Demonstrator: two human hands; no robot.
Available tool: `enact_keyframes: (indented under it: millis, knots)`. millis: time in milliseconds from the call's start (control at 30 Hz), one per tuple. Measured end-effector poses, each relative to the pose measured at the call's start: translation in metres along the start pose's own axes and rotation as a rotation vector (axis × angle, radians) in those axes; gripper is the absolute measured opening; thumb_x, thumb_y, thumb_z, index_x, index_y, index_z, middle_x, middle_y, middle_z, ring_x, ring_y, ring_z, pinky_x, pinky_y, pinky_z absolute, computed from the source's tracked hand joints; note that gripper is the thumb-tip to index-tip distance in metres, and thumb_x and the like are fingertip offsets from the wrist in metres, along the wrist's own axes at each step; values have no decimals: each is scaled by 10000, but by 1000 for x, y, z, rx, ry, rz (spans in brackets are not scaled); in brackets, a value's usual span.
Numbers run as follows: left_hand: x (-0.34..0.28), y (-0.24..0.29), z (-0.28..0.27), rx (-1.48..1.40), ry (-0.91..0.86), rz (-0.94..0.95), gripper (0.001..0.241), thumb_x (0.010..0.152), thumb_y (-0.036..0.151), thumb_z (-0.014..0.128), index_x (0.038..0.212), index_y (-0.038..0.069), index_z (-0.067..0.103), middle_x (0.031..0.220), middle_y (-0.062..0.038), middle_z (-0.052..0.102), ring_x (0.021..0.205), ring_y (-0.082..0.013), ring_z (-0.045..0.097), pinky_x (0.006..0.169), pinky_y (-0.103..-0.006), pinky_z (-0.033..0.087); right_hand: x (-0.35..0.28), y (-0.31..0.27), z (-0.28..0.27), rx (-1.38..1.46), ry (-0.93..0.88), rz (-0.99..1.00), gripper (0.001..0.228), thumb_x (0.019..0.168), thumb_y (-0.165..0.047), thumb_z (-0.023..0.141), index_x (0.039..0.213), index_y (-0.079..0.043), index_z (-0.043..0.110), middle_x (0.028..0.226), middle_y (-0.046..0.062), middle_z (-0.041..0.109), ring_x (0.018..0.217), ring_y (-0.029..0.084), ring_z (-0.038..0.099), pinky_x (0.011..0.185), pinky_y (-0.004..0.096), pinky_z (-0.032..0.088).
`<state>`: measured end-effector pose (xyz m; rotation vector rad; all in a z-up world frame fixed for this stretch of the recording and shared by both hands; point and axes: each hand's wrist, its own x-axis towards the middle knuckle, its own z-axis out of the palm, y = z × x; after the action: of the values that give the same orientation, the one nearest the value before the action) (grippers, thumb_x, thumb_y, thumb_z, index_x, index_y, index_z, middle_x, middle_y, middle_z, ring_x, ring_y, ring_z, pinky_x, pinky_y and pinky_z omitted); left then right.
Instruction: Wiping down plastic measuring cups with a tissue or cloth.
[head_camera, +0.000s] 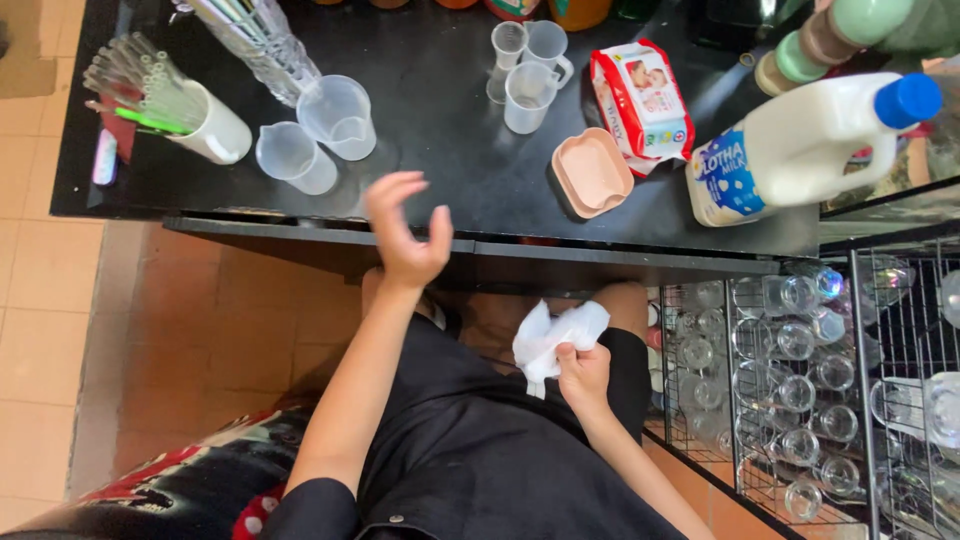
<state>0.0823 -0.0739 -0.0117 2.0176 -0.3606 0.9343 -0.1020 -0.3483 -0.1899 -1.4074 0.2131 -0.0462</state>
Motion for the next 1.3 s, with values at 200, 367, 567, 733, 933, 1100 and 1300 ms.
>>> enact_keyframes:
  millis: [200, 367, 567, 733, 933, 1100, 1300]
  knots:
    - [18, -24, 99, -129, -261, -252, 609, 927, 225, 786, 1458, 107, 512, 1399, -115, 583, 1312, -307, 568, 1135, -420, 468, -15, 84, -54, 366, -39, 5, 502, 1260, -310, 524, 980, 87, 646, 827, 0, 590, 745, 51, 508, 752, 243, 450]
    - [47, -39, 164, 135, -262, -440, 899, 717, 438, 905, 1412, 118, 434, 1269, -107, 596, 1212, -336, 524, 987, -533, 380, -14, -43, -12, 260, 96, 95, 369, 1051, -280, 486, 1113, 35, 667, 1012, 41, 738, 910, 107, 684, 818, 263, 542]
    - [46, -56, 196, 227, -249, -459, 725, 783, 506, 928, 1322, 191, 559, 1227, -57, 578, 1196, -305, 523, 973, -531, 374, -31, -34, -52, 167, 204, 26, 325, 1110, -222, 518, 1095, 49, 696, 962, 35, 711, 861, 89, 630, 773, 261, 517]
    - [14, -15, 187, -118, -206, -85, 630, 887, 185, 881, 1403, 67, 538, 1370, -103, 598, 1322, -289, 557, 1184, -393, 409, -41, -81, -74, 238, 315, -6, 304, 1088, -226, 503, 1110, 19, 681, 977, 12, 703, 871, 82, 634, 777, 255, 516]
    - [-15, 176, 148, -482, -594, 49, 596, 729, 218, 840, 1238, 48, 580, 1218, -134, 604, 1156, -308, 607, 1071, -399, 495, -57, -117, -100, 42, 549, -178, 302, 1103, -207, 541, 1143, 35, 717, 986, 35, 721, 827, 91, 612, 741, 251, 493]
    - [-49, 219, 140, -741, -1032, 31, 612, 722, 223, 828, 1274, 47, 632, 1190, -128, 683, 1100, -289, 666, 1006, -374, 521, -67, -163, -116, -254, 639, -367, 261, 1063, -208, 582, 1133, -3, 728, 1019, 69, 786, 904, 158, 749, 826, 296, 588]
    - [-71, 184, 121, -1069, -1218, -362, 694, 833, 438, 758, 1334, -6, 573, 1251, -120, 654, 1156, -232, 640, 1026, -344, 492, -49, -263, -96, -766, -160, -623, 539, 880, -336, 717, 1304, -26, 596, 1295, 159, 647, 1269, 385, 604, 1141, 516, 374]
